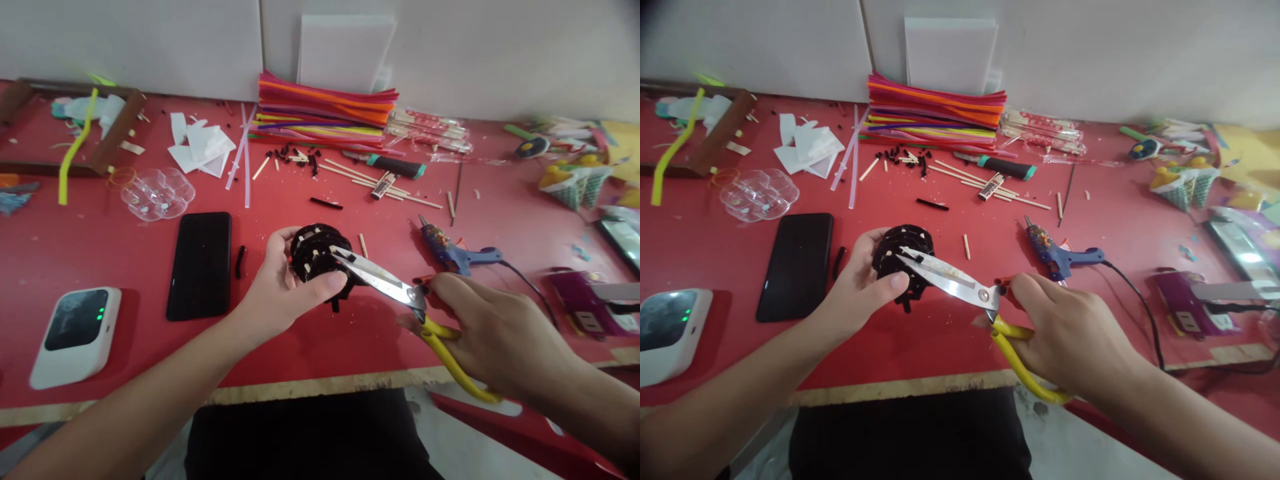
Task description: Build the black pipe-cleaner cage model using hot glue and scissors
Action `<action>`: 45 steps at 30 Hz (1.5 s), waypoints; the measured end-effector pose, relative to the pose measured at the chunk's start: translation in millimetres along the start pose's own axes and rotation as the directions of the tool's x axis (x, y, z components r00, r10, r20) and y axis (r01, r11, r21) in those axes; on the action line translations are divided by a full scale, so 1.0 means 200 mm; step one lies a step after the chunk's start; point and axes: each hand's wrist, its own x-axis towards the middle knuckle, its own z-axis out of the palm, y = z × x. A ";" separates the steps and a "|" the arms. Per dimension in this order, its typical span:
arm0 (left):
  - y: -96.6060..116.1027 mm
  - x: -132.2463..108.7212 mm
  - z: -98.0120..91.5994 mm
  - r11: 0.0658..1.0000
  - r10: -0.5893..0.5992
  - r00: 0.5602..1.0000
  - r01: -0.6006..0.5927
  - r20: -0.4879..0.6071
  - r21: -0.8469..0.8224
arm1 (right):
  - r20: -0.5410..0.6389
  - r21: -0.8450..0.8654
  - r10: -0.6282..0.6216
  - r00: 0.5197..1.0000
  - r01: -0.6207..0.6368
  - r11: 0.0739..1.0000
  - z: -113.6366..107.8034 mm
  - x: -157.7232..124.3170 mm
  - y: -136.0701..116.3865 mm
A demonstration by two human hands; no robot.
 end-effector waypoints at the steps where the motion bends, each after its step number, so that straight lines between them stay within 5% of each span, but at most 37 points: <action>1: 0.00 0.00 0.00 1.000 -0.012 1.000 0.012 -0.006 0.005 | 0.010 0.024 -0.009 1.000 0.009 1.000 0.00 0.00 0.00; 8: 0.02 -0.01 0.01 0.996 -0.084 0.995 0.083 0.051 0.013 | 0.078 0.186 0.038 0.996 -0.052 0.981 0.02 -0.02 0.02; 14: -0.02 0.03 -0.01 0.993 -0.056 0.991 0.042 -0.120 -0.113 | 0.229 0.281 0.171 0.958 -0.233 0.931 0.03 -0.05 0.04; 19: -0.03 0.03 -0.02 0.980 -0.087 0.988 0.062 -0.130 -0.189 | 0.313 0.352 0.160 0.936 -0.271 0.896 0.04 -0.10 0.03; 29: -0.04 0.03 -0.01 0.993 -0.032 0.999 0.028 -0.031 -0.113 | 0.098 0.137 0.076 0.992 -0.089 0.986 0.02 -0.05 -0.02; 45: -0.02 0.02 -0.01 0.993 -0.101 0.992 0.096 -0.072 -0.067 | -0.006 -0.023 0.035 0.999 -0.035 0.999 0.02 -0.01 0.00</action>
